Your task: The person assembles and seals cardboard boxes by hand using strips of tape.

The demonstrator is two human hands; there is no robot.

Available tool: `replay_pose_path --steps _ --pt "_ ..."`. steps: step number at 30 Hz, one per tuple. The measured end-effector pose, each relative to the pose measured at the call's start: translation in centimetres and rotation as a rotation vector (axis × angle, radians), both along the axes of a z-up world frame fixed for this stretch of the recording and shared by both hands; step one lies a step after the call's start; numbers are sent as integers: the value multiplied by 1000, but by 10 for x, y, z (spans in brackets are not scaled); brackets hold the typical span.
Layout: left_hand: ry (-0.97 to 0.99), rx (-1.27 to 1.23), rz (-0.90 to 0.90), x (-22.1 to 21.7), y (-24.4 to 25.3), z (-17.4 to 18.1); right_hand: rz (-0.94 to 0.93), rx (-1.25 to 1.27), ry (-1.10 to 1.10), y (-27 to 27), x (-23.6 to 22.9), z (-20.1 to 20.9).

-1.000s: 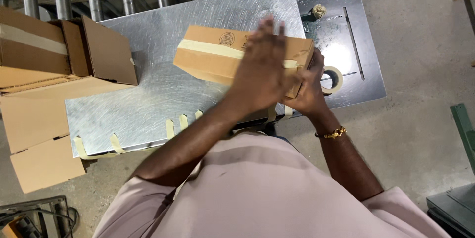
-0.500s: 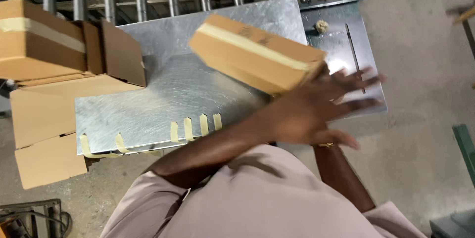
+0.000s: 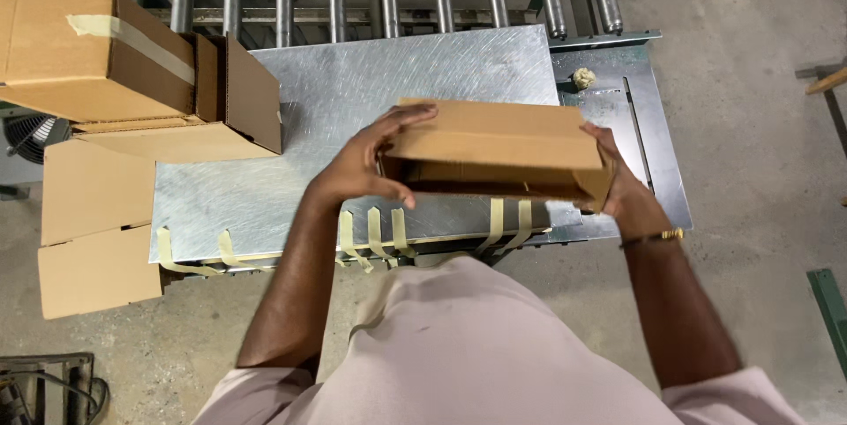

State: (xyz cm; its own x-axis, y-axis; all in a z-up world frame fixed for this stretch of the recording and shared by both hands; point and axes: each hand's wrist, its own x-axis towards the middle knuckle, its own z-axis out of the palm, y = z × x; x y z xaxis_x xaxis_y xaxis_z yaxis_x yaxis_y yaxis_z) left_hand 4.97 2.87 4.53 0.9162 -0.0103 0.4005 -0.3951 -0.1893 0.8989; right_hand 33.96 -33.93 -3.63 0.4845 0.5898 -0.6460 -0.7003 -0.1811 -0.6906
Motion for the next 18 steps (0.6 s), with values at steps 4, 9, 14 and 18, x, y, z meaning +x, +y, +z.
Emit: replay_pose_path --steps 4,9,14,18 --pt "18 -114 140 18 3 -13 -36 -72 103 -32 93 -113" --pt "13 -95 417 75 23 -78 234 -112 101 2 106 -115" --pt "134 -503 660 136 84 -155 132 -462 -345 38 154 -180" --pt "-243 88 652 184 146 -256 175 72 -1556 -35 251 -306"
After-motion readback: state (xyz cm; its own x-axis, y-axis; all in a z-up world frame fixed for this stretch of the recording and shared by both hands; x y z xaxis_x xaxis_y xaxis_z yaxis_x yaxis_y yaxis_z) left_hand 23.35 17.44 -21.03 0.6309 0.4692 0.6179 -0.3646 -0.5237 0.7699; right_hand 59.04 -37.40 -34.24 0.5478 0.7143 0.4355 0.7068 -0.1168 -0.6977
